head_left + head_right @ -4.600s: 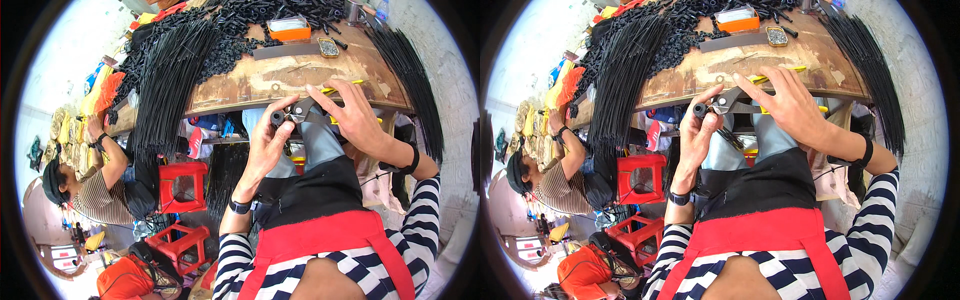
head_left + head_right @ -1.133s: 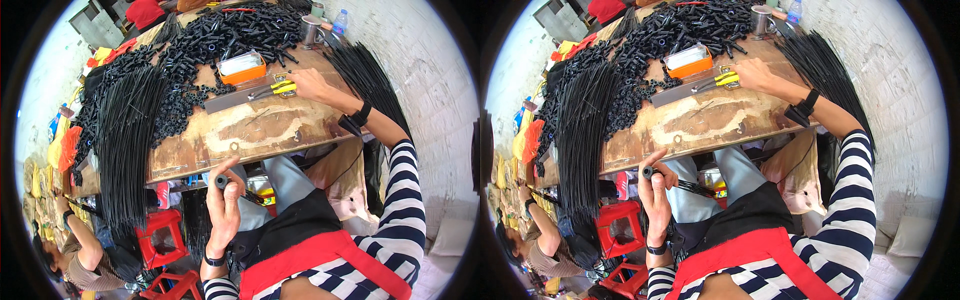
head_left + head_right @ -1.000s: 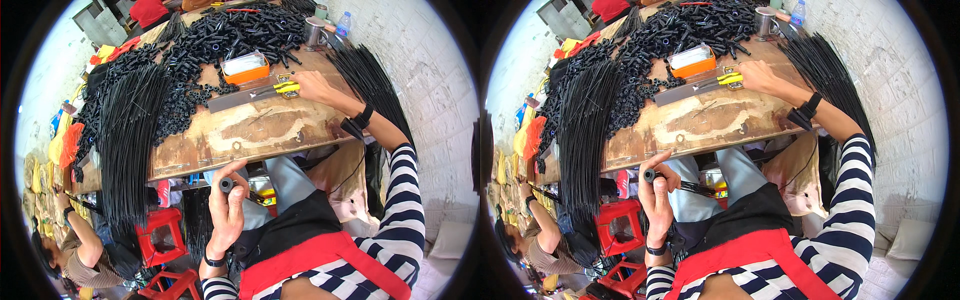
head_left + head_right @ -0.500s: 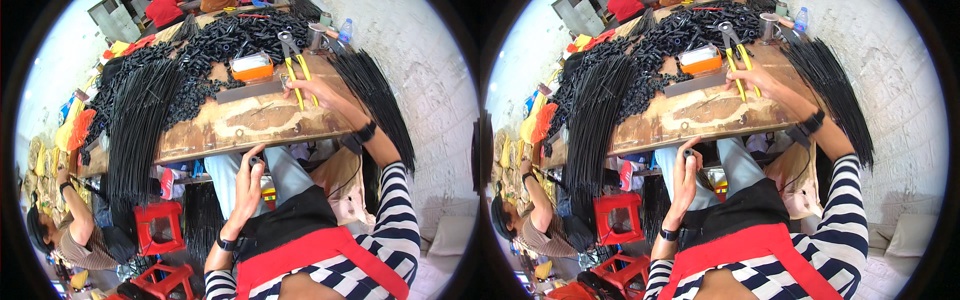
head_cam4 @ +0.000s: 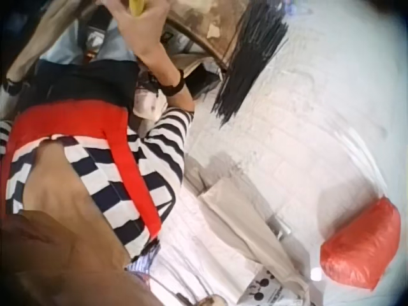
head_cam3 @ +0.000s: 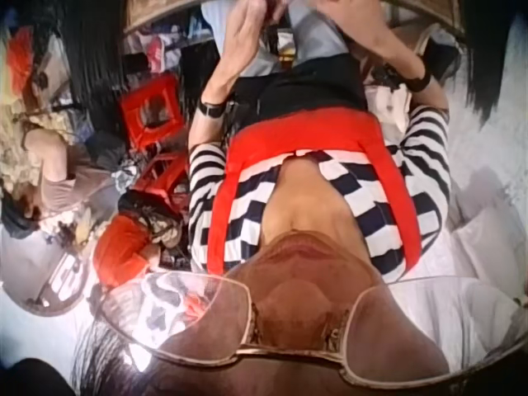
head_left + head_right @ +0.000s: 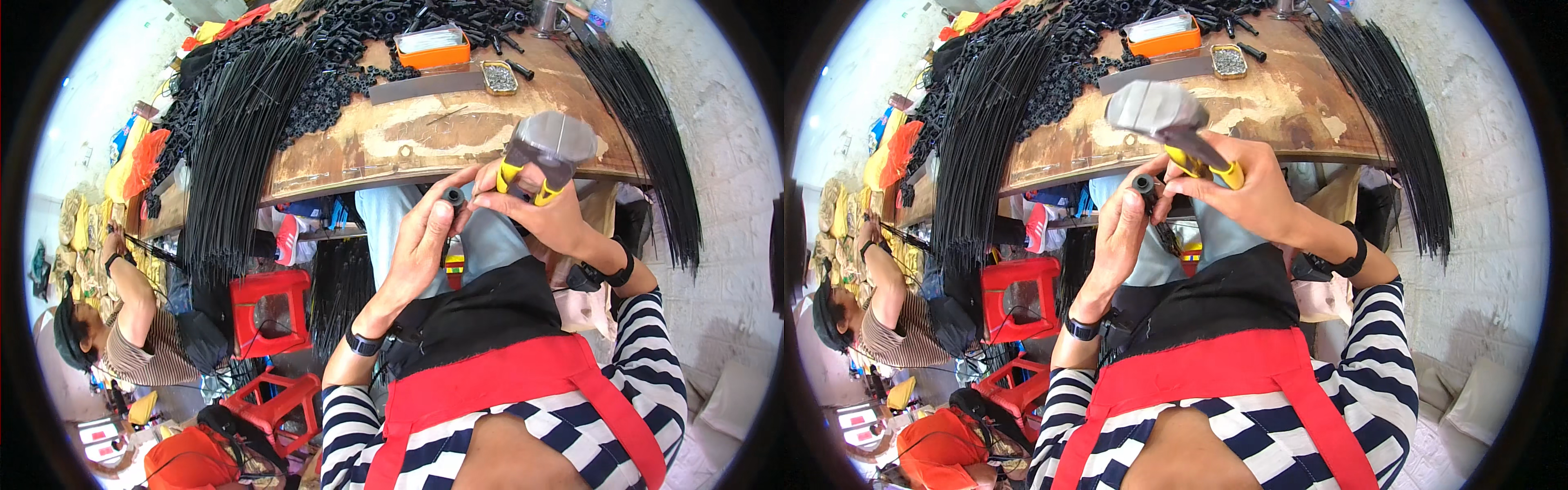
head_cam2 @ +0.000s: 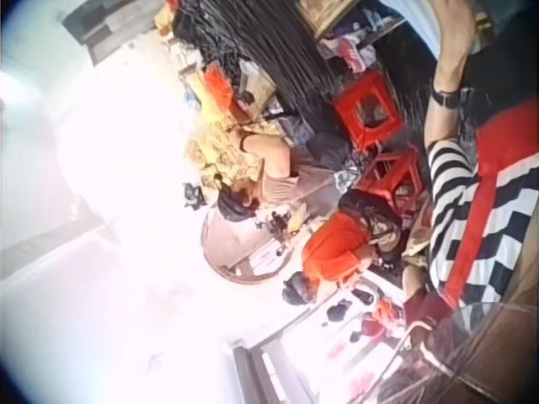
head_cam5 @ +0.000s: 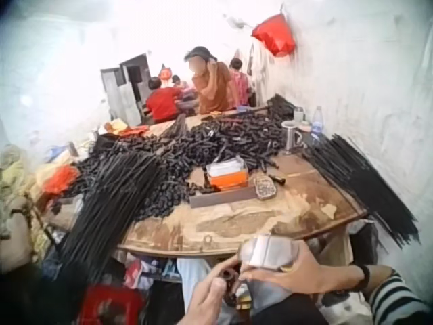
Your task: Worker assembles umbrella frame components using pliers and wires.
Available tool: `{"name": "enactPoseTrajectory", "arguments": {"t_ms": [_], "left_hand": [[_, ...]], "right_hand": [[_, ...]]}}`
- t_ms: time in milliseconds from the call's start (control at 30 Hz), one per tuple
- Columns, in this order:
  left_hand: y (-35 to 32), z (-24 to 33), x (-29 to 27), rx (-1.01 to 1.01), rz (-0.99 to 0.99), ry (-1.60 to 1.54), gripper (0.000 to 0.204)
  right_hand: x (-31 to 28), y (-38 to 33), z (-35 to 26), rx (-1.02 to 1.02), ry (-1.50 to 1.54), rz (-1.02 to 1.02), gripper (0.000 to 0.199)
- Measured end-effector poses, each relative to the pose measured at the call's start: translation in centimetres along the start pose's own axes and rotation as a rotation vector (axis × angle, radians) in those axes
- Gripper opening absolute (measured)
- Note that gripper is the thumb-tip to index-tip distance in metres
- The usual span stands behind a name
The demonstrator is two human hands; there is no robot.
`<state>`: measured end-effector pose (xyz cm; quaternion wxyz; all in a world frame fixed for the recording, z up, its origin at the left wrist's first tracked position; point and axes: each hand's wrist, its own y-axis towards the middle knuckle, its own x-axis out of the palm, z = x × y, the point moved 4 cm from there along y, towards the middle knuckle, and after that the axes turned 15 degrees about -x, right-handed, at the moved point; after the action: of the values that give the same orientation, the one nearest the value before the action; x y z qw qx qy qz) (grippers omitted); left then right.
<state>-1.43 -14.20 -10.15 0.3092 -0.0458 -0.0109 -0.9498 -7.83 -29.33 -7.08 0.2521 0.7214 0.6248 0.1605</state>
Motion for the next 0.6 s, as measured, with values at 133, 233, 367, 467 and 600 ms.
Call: {"name": "enactPoseTrajectory", "arguments": {"t_ms": [133, 233, 367, 467, 600], "left_hand": [[0.16, 0.36, 0.50, -0.004, 0.000, 0.038, 0.054], [0.31, 0.01, 0.56, -0.009, -0.018, 0.042, 0.053], [0.56, -0.17, 0.72, -0.021, -0.035, 0.024, 0.053], [0.60, 0.04, 0.98, -0.014, -0.042, 0.012, 0.063], [0.39, 0.47, 0.95, -0.032, -0.026, 0.031, 0.062]], "right_hand": [[-0.36, -0.69, -0.02, -0.051, -0.071, 0.019, 0.022], [-0.59, -0.94, 0.13, -0.029, -0.068, 0.030, 0.023], [-0.70, -0.95, -0.01, -0.048, -0.057, 0.043, 0.023], [-0.77, -0.81, -0.13, -0.075, -0.070, 0.025, 0.019], [-0.80, -1.06, -0.01, -0.090, -0.110, 0.046, 0.015]]}}
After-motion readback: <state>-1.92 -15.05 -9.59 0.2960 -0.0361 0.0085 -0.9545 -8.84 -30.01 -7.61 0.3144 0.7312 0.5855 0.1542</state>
